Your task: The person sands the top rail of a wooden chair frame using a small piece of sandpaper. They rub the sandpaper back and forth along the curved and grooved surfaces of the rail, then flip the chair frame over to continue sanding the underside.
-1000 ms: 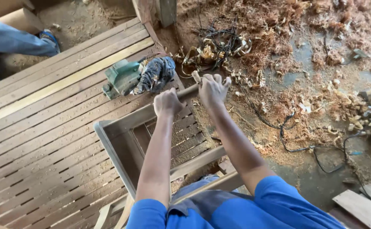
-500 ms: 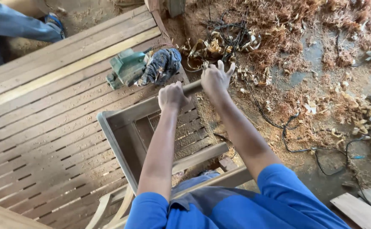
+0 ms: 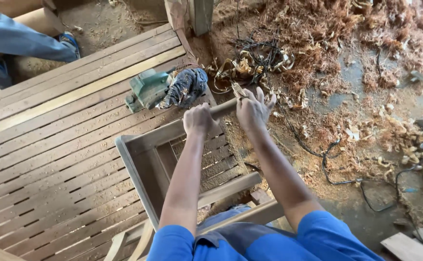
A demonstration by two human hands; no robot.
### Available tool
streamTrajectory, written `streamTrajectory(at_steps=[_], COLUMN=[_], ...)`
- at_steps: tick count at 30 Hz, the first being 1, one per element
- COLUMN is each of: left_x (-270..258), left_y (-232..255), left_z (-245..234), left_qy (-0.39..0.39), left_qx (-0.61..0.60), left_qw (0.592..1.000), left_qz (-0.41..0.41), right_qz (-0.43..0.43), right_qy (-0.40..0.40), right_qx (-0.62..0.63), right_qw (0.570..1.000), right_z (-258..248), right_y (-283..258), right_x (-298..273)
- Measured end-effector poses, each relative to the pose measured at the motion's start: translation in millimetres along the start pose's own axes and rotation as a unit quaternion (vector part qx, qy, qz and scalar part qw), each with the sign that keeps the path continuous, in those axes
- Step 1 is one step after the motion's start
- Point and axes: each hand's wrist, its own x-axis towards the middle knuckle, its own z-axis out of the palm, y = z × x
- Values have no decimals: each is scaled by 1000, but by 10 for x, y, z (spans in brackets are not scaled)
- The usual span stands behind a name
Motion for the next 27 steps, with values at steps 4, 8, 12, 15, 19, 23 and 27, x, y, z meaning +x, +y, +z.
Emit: streamTrajectory(at_steps=[4, 8, 12, 15, 19, 23, 27], left_x=[52, 162, 200, 189, 206, 168, 185], left_y=[-6, -52, -62, -73, -119, -102, -167], left_z=[86, 207, 319, 304, 359, 292, 414], left_qy=[-2, -20, -36, -14, -23, -44, 31], left_qx=[-18, -20, -35, -40, -45, -42, -38], left_qw=[1000, 1000, 999, 999, 999, 998, 998], left_qz=[-5, -1, -9, -6, 1, -6, 28], right_qz=[2, 36, 114, 124, 91, 55, 173], right_qy=[-4, -66, -59, -110, -63, 134, 65], right_qx=[-14, 116, 191, 203, 195, 145, 332], right_qw=[1000, 990, 973, 965, 974, 979, 925], right_z=[133, -365, -447, 400, 738, 527, 287], right_y=[-109, -236, -232, -85, 152, 261, 514], right_x=[235, 94, 39, 465, 162, -529, -1060])
